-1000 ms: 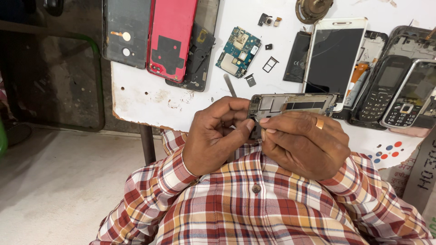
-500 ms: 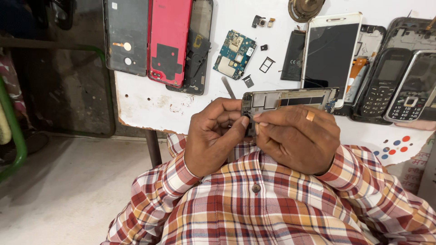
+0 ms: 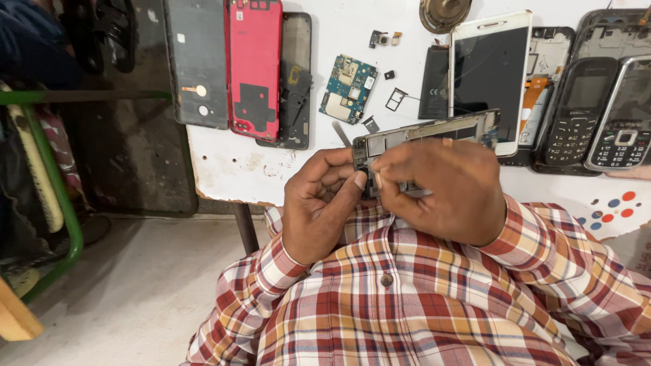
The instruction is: The person disassembles a smartphone, removing the back cover and internal components such as the motherboard and battery. They then carefully reassemble the device, placing components back into the chassis and securing the back cover.
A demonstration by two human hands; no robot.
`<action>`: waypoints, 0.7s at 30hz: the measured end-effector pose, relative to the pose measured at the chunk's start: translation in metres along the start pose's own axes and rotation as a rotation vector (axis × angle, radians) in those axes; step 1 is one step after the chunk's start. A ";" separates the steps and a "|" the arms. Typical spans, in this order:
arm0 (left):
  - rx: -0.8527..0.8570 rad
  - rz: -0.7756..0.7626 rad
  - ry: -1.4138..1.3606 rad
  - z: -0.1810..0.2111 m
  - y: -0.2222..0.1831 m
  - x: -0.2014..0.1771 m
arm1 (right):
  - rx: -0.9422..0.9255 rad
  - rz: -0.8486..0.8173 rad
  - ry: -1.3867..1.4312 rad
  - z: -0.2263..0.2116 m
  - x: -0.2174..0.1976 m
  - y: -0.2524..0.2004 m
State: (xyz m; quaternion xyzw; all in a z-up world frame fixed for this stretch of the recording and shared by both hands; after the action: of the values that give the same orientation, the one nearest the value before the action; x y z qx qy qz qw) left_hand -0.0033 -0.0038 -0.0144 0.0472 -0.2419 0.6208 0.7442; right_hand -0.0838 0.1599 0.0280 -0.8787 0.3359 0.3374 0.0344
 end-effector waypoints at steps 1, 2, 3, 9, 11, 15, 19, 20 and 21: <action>0.006 0.001 -0.032 0.000 0.001 0.000 | -0.048 0.006 -0.098 -0.003 0.000 0.001; 0.012 0.001 -0.065 0.000 0.002 0.000 | -0.133 0.034 -0.146 -0.006 -0.002 0.003; 0.017 0.005 -0.099 0.000 0.001 0.001 | -0.218 0.057 -0.193 -0.010 -0.003 0.003; 0.034 0.000 -0.050 0.006 -0.002 0.005 | -0.354 0.020 -0.300 -0.020 -0.006 0.003; 0.046 0.004 -0.023 0.009 -0.003 0.008 | -0.364 0.020 -0.320 -0.019 -0.004 0.002; 0.038 0.033 0.084 0.014 -0.002 0.012 | -0.321 0.035 -0.266 -0.016 -0.002 0.002; 0.017 0.050 0.153 0.018 -0.003 0.013 | -0.168 0.052 -0.191 -0.011 -0.001 0.001; 0.026 0.047 0.170 0.018 -0.003 0.013 | -0.118 0.036 -0.155 -0.009 -0.001 0.000; 0.039 0.039 0.187 0.019 -0.002 0.013 | -0.068 0.023 -0.124 -0.007 -0.001 0.000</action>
State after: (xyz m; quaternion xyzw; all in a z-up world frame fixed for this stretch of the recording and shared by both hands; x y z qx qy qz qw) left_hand -0.0057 0.0003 0.0085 -0.0011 -0.1599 0.6414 0.7504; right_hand -0.0800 0.1587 0.0340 -0.8528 0.3318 0.4028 0.0215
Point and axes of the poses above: each hand's wrist, its own y-axis towards the middle knuckle, its own x-axis out of the palm, z = x × y, the point moved 4 cm from there along y, towards the middle knuckle, and after that the axes turned 14 degrees about -z, right-handed, at the moved point
